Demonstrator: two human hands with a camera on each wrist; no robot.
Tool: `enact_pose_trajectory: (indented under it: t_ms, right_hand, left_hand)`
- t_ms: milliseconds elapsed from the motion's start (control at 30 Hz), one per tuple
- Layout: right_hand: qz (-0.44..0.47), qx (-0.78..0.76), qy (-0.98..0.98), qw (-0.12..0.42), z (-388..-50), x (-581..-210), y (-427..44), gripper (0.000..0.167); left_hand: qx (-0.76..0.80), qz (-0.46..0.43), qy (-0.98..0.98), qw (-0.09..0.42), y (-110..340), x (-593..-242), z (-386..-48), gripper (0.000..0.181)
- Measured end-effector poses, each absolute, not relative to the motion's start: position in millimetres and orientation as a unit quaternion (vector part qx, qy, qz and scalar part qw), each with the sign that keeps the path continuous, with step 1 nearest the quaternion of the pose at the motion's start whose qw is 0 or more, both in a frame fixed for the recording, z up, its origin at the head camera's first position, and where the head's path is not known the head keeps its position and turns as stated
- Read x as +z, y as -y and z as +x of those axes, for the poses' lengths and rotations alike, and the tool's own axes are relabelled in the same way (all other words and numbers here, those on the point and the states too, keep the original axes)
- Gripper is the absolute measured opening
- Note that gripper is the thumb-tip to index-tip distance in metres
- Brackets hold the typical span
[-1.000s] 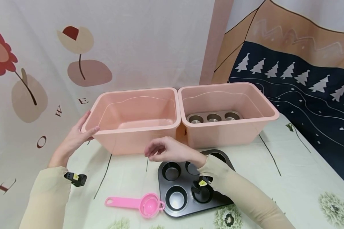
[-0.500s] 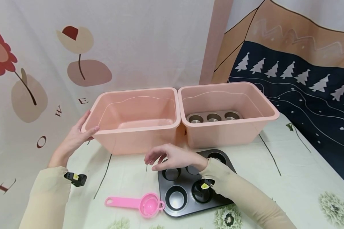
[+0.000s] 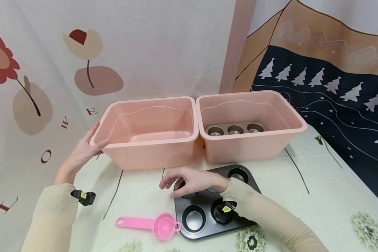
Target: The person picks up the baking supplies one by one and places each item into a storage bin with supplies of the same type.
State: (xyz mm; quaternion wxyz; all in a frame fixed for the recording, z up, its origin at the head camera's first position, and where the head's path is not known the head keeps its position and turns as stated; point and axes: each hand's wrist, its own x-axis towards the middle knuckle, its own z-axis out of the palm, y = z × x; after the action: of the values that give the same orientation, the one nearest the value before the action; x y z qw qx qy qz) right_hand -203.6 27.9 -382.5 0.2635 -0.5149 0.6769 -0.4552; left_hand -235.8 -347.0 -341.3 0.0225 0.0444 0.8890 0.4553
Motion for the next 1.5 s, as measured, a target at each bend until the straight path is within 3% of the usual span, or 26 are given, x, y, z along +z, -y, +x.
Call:
enact_pose_trajectory:
  t_ms: [867, 1500]
  right_hand:
    - [-0.565, -0.350, -0.701, 0.258, -189.6, -398.1, -27.1, 0.043]
    - [-0.573, -0.261, -0.703, 0.329, -187.5, -409.7, -17.2, 0.063]
  left_hand:
    - [0.437, 0.043, -0.898, 0.021, 346.4, -340.2, -236.1, 0.083]
    - [0.442, 0.053, -0.896, 0.012, 346.9, -342.8, -236.4, 0.083]
